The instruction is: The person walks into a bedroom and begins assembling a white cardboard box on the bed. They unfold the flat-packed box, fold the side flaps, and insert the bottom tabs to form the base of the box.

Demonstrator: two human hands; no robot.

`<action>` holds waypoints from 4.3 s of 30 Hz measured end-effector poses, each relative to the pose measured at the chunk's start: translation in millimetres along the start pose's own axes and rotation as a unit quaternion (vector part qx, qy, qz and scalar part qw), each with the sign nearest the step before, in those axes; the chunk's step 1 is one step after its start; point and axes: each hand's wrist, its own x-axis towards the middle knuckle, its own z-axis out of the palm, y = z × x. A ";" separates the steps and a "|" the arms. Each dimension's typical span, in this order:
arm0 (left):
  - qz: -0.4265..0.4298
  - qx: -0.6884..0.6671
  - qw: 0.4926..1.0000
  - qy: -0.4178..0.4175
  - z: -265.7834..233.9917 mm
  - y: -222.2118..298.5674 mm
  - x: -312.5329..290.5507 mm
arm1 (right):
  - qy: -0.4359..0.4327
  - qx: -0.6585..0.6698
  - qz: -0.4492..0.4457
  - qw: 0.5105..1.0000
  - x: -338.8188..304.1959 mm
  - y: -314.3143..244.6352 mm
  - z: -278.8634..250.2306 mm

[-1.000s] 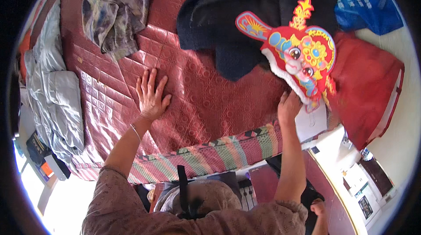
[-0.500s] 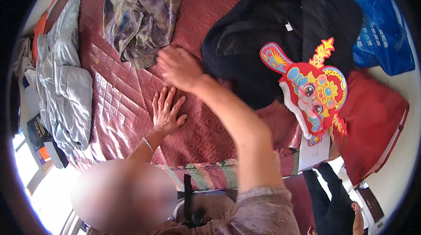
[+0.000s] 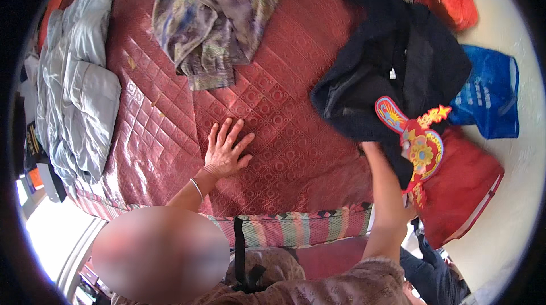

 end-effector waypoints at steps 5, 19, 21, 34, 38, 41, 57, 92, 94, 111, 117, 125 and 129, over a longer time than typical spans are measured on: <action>-0.022 -0.020 1.000 -0.008 0.2 -4.6 -4.0 | -0.159 0.441 -0.144 0.872 33.8 -161.1 -43.6; -0.013 0.016 1.000 -0.007 12.1 -10.0 -21.2 | -0.162 0.521 -0.118 0.830 32.4 -305.7 -68.9; -0.027 0.017 0.999 -0.013 25.7 -15.2 -34.0 | -0.182 0.529 -0.119 0.820 -58.0 -280.9 -93.4; -0.284 -0.892 0.350 -0.033 50.4 107.3 -161.1 | -0.164 0.449 0.031 0.878 -302.7 -179.1 -175.3; -0.227 -0.938 -0.178 -0.191 68.9 150.7 -256.6 | -0.167 0.526 -0.091 0.829 -293.8 -216.7 -132.0; -0.284 -0.943 0.047 -0.166 29.7 173.7 -288.8 | -0.282 0.488 -0.132 0.816 -324.5 -216.3 -94.1; -0.251 -0.336 0.897 -0.140 -23.1 207.9 -519.9 | 0.254 0.290 0.113 0.916 -226.3 42.7 -293.5; -0.500 -0.534 0.656 0.188 -116.2 -177.0 -903.0 | -0.233 0.248 -0.285 0.896 -262.3 -780.5 -162.2; -0.491 -0.490 0.706 0.146 -140.7 -242.3 -901.8 | -0.192 0.242 -0.283 0.908 -243.7 -826.3 -149.0; -0.546 -0.549 0.462 0.433 -287.4 -424.8 -1086.9 | -0.386 0.270 -0.321 0.822 -270.2 -1072.7 -162.1; -0.524 -0.524 0.484 0.466 -317.3 -522.1 -1111.5 | -0.388 0.350 -0.237 0.819 -288.3 -1106.7 -152.5; -0.532 -0.564 0.440 0.452 -376.6 -790.5 -1119.3 | -0.458 0.253 -0.116 0.844 -343.7 -1187.4 -124.1; -0.587 -0.480 0.492 0.427 -405.5 -836.9 -1117.6 | -0.510 0.303 -0.122 0.796 -351.5 -1297.2 -159.7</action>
